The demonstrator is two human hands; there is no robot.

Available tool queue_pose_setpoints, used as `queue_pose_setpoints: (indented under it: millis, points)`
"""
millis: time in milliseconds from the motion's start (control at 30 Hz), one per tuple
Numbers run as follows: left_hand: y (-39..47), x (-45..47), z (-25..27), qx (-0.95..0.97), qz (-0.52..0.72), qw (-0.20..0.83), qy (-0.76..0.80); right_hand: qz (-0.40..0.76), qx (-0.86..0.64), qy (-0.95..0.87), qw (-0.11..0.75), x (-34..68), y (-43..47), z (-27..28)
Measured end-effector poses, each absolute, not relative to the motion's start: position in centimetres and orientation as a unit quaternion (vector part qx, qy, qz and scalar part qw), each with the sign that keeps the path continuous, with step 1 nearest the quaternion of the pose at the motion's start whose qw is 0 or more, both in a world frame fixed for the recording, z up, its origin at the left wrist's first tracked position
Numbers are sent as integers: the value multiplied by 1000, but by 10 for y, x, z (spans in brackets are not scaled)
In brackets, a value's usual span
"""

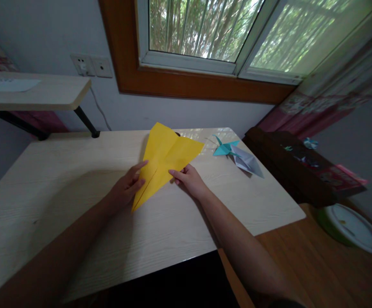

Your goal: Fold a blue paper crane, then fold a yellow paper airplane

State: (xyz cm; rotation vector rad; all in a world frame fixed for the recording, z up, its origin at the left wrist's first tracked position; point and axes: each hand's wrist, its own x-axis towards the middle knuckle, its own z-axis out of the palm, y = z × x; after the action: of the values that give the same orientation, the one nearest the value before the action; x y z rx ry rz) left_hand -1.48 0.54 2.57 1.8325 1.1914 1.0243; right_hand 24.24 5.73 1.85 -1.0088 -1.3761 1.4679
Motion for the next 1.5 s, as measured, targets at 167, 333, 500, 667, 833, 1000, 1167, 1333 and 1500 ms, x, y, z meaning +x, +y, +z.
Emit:
queue_pose_setpoints:
  millis: [167, 333, 500, 667, 833, 1000, 1167, 1333, 1500]
  points:
    - [4, -20, 33, 771, 306, 420, 368, 612, -363, -508, 485, 239, 58, 22]
    - [3, -18, 27, 810, 271, 373, 362, 625, -344, -490, 501, 239, 56, 25]
    - [4, -16, 18, 789, 318, 363, 380, 591, -357, -490, 533, 239, 53, 26]
    - [8, -19, 16, 760, 376, 326, 419, 561, -330, -558, 515, 238, 47, 22]
    - [8, -18, 16, 764, 373, 305, 429, 473, -303, -696, 447, 233, 41, 20]
    - [7, -15, 15, 767, 361, 315, 426, 426, -270, -756, 417, 230, 41, 24]
    - [8, -15, 15, 782, 387, 286, 397, 419, -267, -757, 424, 229, 42, 25]
    - [9, -14, 20, 777, 405, 248, 413, 441, -281, -735, 432, 227, 43, 25]
    - [7, -10, 20, 737, 416, 264, 464, 499, -302, -697, 418, 225, 44, 18]
